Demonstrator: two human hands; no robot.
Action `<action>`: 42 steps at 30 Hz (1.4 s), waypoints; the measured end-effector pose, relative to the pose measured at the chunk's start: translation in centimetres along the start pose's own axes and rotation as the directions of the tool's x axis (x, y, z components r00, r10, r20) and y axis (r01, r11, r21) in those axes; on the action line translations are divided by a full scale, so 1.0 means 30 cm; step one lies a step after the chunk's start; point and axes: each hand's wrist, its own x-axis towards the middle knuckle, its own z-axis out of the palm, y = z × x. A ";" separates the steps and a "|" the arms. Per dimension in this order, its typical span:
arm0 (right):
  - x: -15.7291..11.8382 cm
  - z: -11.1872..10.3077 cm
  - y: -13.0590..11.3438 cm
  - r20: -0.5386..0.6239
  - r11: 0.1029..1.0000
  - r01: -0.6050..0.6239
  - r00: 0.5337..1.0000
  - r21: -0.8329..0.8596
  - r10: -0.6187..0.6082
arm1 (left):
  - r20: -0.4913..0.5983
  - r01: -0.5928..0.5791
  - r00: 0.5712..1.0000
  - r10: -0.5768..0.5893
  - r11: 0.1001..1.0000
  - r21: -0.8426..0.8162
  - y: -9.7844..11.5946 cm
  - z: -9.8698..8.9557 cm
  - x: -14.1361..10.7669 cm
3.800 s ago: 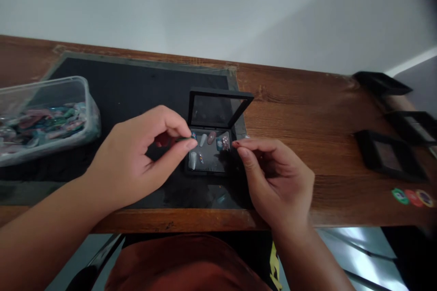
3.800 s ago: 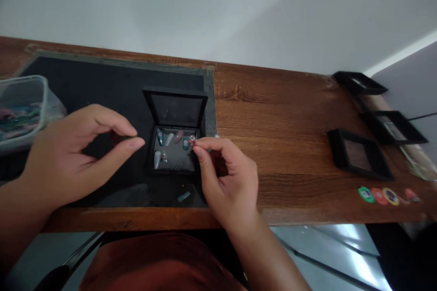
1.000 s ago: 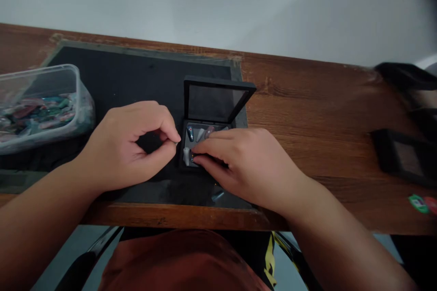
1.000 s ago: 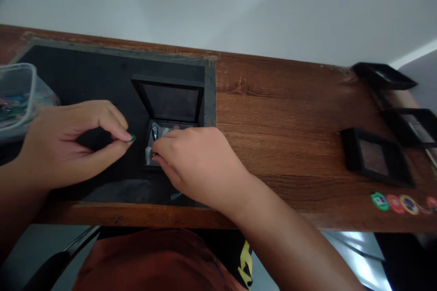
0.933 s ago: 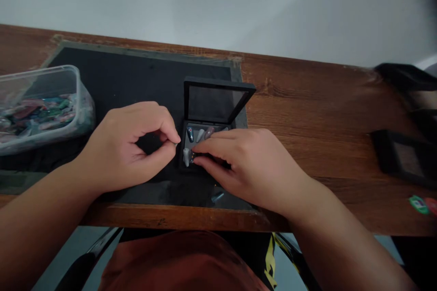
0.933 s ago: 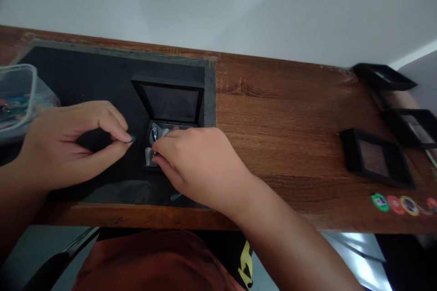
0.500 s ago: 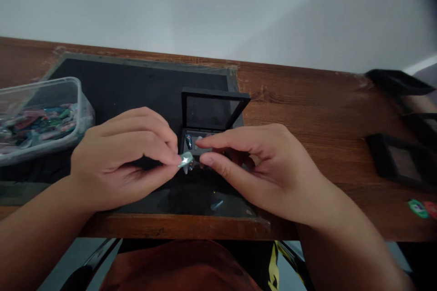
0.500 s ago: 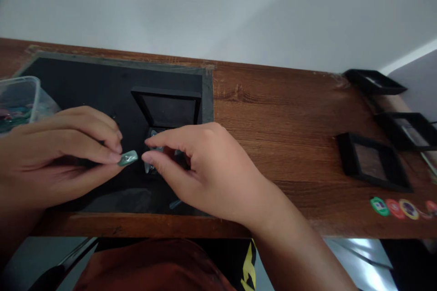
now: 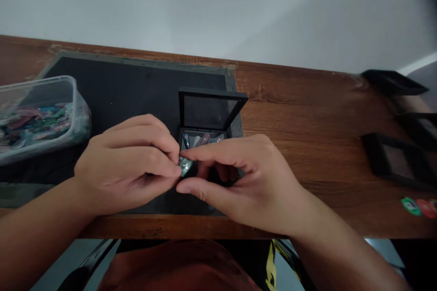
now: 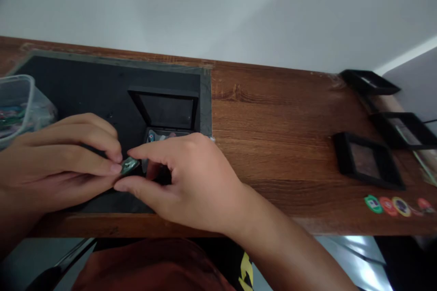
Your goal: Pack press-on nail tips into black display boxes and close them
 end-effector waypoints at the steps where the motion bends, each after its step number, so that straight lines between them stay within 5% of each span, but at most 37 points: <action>1: -0.001 0.007 -0.003 -0.014 1.000 -0.003 1.000 -0.013 0.003 | 0.006 -0.015 1.000 0.015 1.000 0.022 0.000 0.000 -0.002; 6: -0.009 0.026 -0.028 -0.043 0.990 -0.020 0.999 -0.142 0.014 | 0.023 0.028 0.999 -0.032 0.989 0.146 0.015 -0.001 -0.018; 12: -0.013 -0.059 -0.019 -0.033 0.927 -0.057 0.998 -0.370 0.049 | -0.018 0.198 0.980 -0.199 0.979 -0.040 -0.001 -0.008 -0.033; 20: -0.027 -0.093 -0.007 0.188 0.869 -0.048 0.969 -0.492 0.160 | 0.302 0.189 0.933 -0.198 0.980 0.059 -0.040 -0.009 -0.018; 35: -0.029 -0.069 0.000 0.270 0.792 -0.060 0.922 -0.607 0.277 | 0.296 0.245 0.914 -0.279 0.958 0.146 -0.067 -0.024 -0.041; 42: -0.031 -0.070 0.002 0.240 0.787 -0.043 0.941 -0.616 0.239 | 0.318 0.242 0.907 -0.277 0.959 0.145 -0.069 -0.014 -0.039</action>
